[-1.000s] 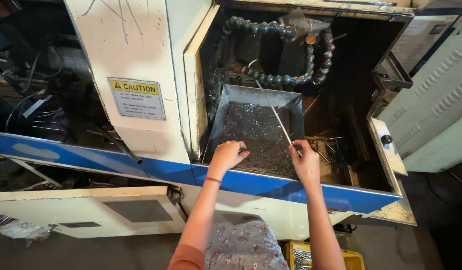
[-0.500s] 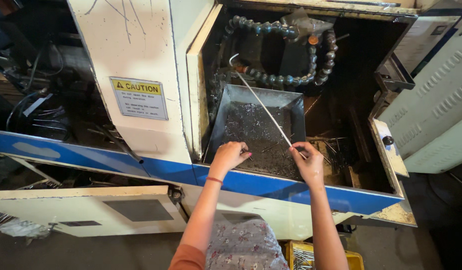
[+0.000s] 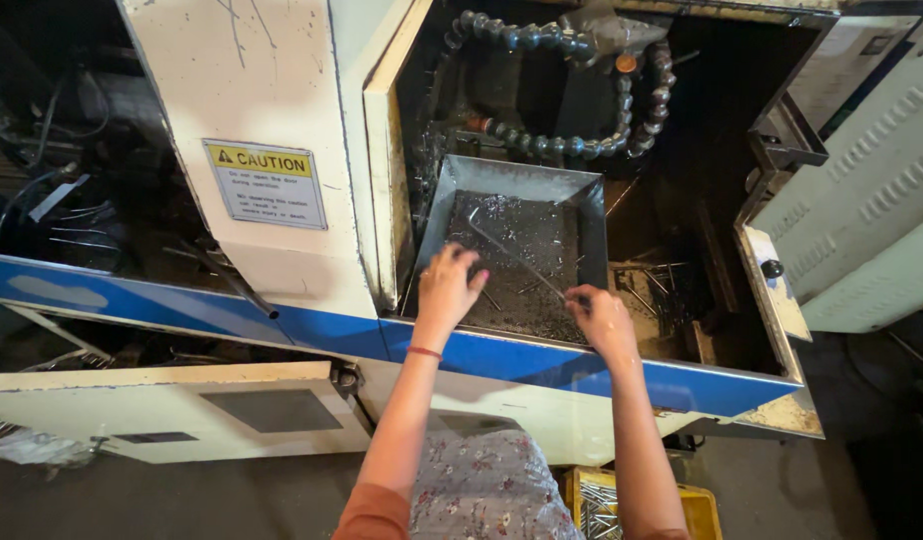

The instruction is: The person stirs small metal parts inside a machine's mesh tray using a hooked metal rod. They repeatedly agitate the parts in the tray and occasionally use their hand to adjust the contents.

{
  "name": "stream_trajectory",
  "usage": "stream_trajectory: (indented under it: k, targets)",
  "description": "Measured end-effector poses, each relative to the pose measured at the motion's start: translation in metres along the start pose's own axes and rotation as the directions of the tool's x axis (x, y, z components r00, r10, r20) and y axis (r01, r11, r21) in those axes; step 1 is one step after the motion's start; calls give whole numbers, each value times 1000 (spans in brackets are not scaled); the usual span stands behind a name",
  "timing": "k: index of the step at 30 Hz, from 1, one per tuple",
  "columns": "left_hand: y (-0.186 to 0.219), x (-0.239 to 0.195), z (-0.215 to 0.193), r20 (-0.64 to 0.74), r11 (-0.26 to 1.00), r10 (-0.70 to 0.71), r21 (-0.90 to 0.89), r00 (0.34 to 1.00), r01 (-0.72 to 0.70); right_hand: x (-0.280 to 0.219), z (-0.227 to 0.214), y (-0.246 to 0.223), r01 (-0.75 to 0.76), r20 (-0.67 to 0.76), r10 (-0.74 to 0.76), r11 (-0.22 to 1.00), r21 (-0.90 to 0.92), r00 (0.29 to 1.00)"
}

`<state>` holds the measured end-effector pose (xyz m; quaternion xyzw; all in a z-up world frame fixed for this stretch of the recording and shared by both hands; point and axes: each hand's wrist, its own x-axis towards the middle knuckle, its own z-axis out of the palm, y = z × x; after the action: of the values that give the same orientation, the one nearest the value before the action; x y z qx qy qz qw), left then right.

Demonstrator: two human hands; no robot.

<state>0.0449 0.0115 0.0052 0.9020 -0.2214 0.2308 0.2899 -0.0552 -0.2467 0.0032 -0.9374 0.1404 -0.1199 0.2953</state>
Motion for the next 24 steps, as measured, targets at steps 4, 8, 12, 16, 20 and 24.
stream_trajectory:
  k: [4, 8, 12, 16, 20, 24]
  targets:
    - [0, 1, -3, -173, 996, -83, -55, 981, 74, -4, -6, -4, 203, -152, -184, 972, 120, 971]
    - [4, -4, -4, -177, 997, -74, -1, 981, 75, -4, -7, -3, 128, -179, -108, 986, 103, 978]
    - [7, -4, -6, -147, 996, -71, 40, 987, 78, -2, -6, 0, 17, -199, 0, 996, 86, 980]
    - [6, -5, -5, -170, 997, -47, 47, 984, 56, -3, -4, 1, 47, -305, -10, 992, 117, 952]
    - [3, -5, -2, -120, 999, -25, -38, 992, 21, 2, -4, -3, -143, -80, 151, 985, 101, 985]
    - [3, -4, -2, -56, 999, -29, -34, 998, 27, 1, -3, -6, -87, -71, 85, 996, -26, 994]
